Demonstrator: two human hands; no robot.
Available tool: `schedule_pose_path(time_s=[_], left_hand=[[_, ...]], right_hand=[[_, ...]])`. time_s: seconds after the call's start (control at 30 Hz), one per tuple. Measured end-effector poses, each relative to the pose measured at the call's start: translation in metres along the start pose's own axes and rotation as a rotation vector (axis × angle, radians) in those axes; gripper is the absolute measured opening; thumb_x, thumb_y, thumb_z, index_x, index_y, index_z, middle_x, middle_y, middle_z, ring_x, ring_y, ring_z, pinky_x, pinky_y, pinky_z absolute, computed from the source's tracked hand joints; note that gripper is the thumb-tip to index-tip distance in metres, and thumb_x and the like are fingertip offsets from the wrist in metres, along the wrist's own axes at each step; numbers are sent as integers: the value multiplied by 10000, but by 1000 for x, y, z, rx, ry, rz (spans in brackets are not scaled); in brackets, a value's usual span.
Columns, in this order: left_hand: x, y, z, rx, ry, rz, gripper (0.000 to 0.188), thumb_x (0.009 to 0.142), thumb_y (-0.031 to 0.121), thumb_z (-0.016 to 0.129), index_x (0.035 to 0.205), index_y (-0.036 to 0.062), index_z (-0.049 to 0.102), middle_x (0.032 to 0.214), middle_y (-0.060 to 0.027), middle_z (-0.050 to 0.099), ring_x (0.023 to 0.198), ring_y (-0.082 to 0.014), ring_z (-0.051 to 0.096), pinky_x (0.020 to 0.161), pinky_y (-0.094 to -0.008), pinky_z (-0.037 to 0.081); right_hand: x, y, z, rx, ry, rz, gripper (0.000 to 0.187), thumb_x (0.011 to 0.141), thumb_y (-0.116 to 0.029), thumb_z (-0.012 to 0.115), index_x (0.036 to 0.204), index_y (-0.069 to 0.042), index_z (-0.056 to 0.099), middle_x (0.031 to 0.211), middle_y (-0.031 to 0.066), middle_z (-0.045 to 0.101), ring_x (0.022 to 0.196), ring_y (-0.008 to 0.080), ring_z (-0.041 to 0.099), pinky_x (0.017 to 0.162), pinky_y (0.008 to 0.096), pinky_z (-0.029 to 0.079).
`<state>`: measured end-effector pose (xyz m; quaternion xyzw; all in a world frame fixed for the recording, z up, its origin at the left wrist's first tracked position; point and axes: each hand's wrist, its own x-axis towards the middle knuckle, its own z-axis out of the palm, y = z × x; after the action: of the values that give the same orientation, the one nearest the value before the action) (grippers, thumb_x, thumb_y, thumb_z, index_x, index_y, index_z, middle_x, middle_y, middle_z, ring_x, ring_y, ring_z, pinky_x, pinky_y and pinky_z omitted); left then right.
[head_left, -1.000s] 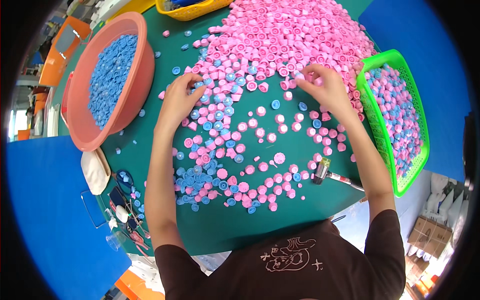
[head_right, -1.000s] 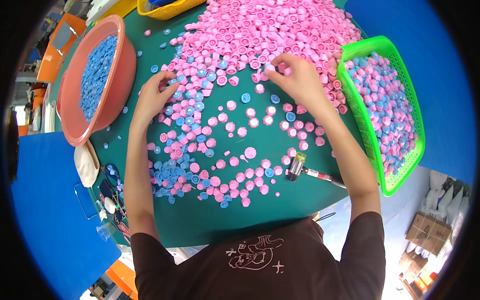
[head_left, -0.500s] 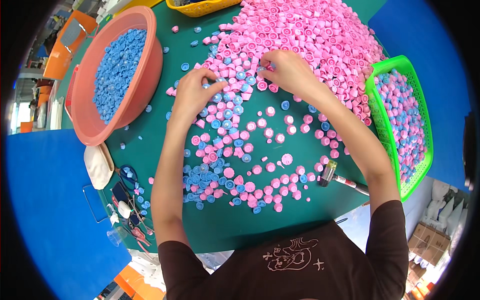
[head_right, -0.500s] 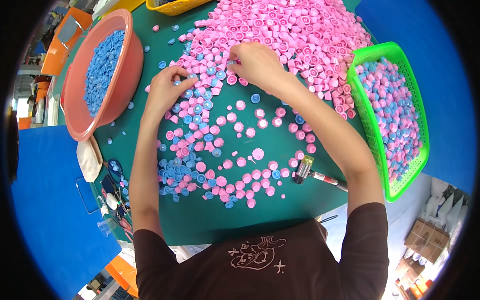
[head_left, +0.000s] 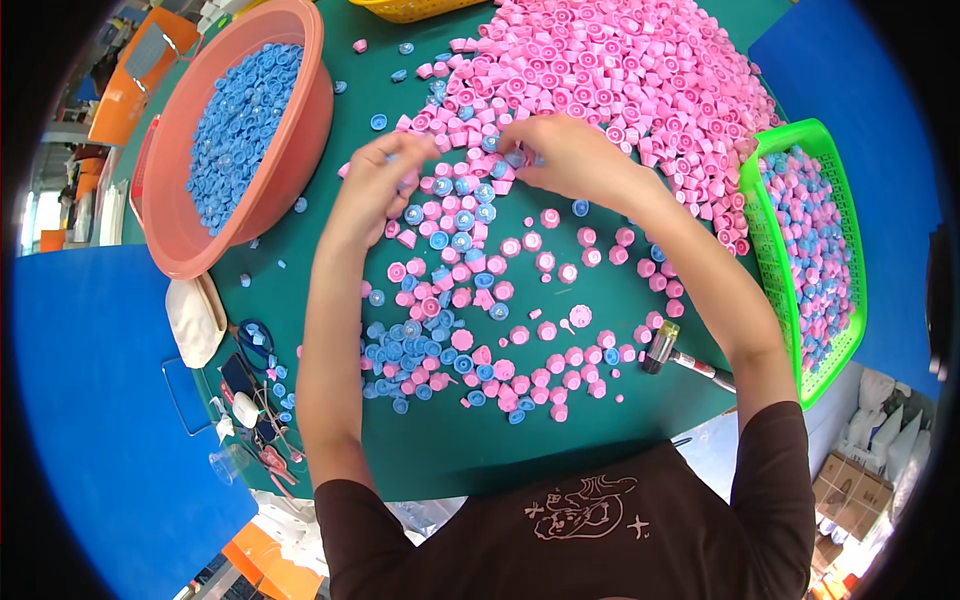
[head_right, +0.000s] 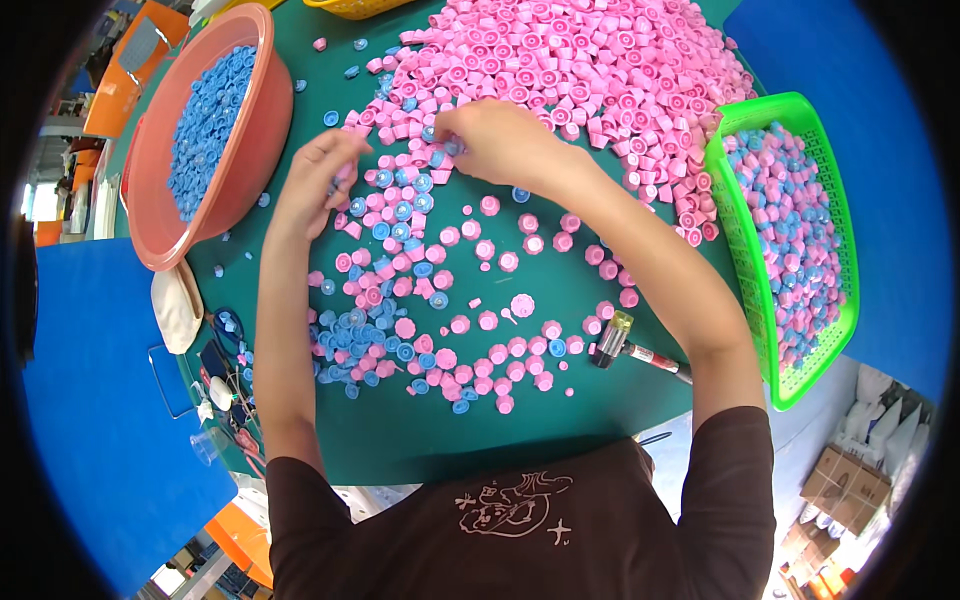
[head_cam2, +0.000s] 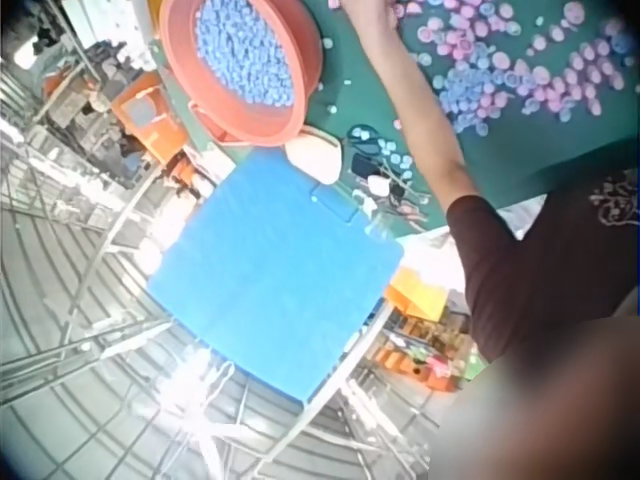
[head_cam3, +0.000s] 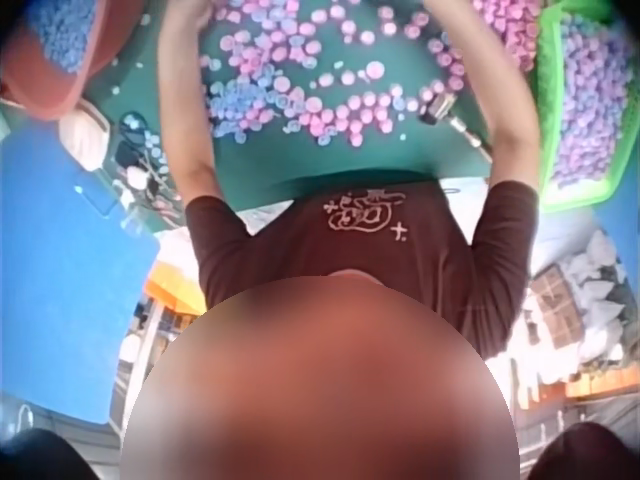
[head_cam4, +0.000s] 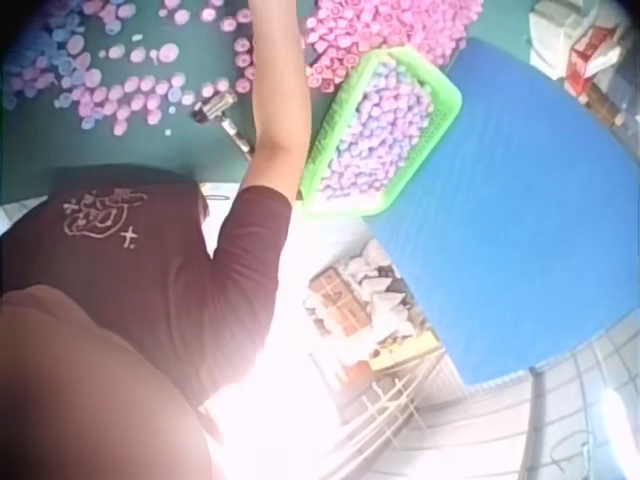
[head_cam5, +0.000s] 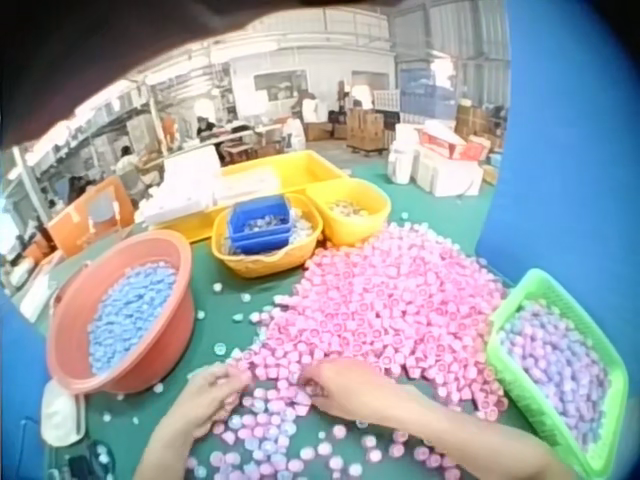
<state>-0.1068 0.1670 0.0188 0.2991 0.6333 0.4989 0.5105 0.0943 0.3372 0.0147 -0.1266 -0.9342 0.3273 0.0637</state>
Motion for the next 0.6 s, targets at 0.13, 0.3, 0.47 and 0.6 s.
schedule_pose_path(time_s=[0.13,0.3,0.47,0.6], left_hand=[[-16,6,44,619,119,231,208,833,224,714,899,28,698,716,-36,624,618,-92,598,518,-269,456],[-20,8,58,692,191,374,205,825,162,720,970,20,688,759,-29,631,700,-89,597,612,-253,467],[-55,-5,96,481,290,523,421,748,39,769,1148,18,638,775,-11,618,711,-75,567,624,-237,457],[-75,3,145,559,237,912,414,678,20,782,1077,38,676,813,-41,637,739,-159,612,630,-267,476]], right_hand=[[-3,-9,5,-181,-12,-130,272,752,-217,727,995,-103,682,910,106,664,896,301,659,762,442,518],[-9,-9,4,-203,22,-196,296,774,-230,720,1033,-92,676,883,88,640,823,273,654,712,402,523],[-53,-40,-20,839,-15,276,361,871,-307,709,1096,-32,648,716,-47,536,568,27,488,448,210,358],[-119,-51,-15,1271,-90,224,416,889,-370,687,1122,-30,629,661,-22,540,477,31,449,389,189,292]])
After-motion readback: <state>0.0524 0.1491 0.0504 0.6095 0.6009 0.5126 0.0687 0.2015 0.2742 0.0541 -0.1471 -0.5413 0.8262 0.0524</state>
